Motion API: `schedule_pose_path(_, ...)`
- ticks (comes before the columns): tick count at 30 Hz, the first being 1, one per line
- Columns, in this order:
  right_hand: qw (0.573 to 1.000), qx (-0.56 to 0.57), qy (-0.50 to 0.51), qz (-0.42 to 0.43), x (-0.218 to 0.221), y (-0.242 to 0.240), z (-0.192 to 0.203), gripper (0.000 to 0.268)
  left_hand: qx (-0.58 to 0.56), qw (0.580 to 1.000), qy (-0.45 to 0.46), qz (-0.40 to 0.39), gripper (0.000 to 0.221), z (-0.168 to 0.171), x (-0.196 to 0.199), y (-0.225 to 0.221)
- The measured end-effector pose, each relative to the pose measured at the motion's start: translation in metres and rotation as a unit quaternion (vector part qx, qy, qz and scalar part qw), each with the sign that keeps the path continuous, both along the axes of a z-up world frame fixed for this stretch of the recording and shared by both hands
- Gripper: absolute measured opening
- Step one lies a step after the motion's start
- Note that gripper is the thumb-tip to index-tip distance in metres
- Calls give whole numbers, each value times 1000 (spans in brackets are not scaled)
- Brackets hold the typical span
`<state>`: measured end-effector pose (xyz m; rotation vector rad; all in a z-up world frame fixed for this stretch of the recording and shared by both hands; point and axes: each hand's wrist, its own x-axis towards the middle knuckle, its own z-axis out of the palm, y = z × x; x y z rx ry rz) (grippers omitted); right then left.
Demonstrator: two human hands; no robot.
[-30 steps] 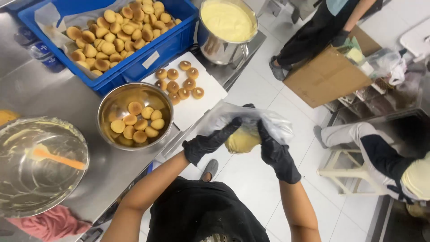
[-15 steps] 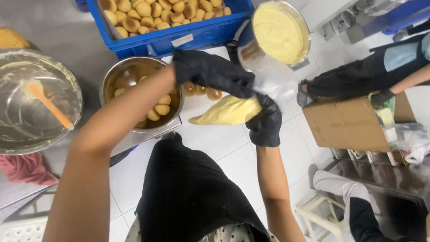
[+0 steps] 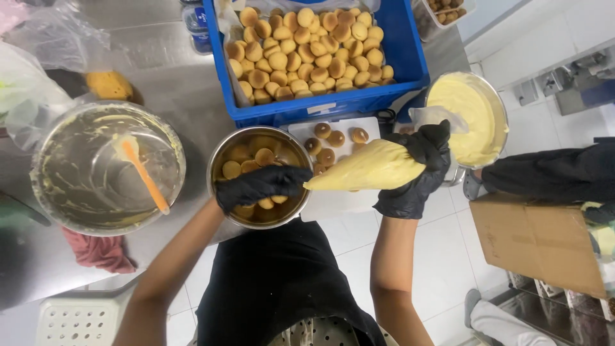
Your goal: Fill small baked pastries with cream using a piping bag.
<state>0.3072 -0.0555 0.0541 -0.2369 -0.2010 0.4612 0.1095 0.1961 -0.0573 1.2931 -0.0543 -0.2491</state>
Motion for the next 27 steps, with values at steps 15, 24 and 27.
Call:
schedule_pose_path(15,757,-173,-229,-587,132,-271,-11,47,108,987,21,119,46,63,13,18)
schedule_pose_path(24,866,-226,11,-447,124,-288,-40,44,263,958,41,103,47,62,25,-7)
schedule_pose_path(27,860,-225,6,-459,145,-334,-83,40,310,942,94,85,46,45,20,-11)
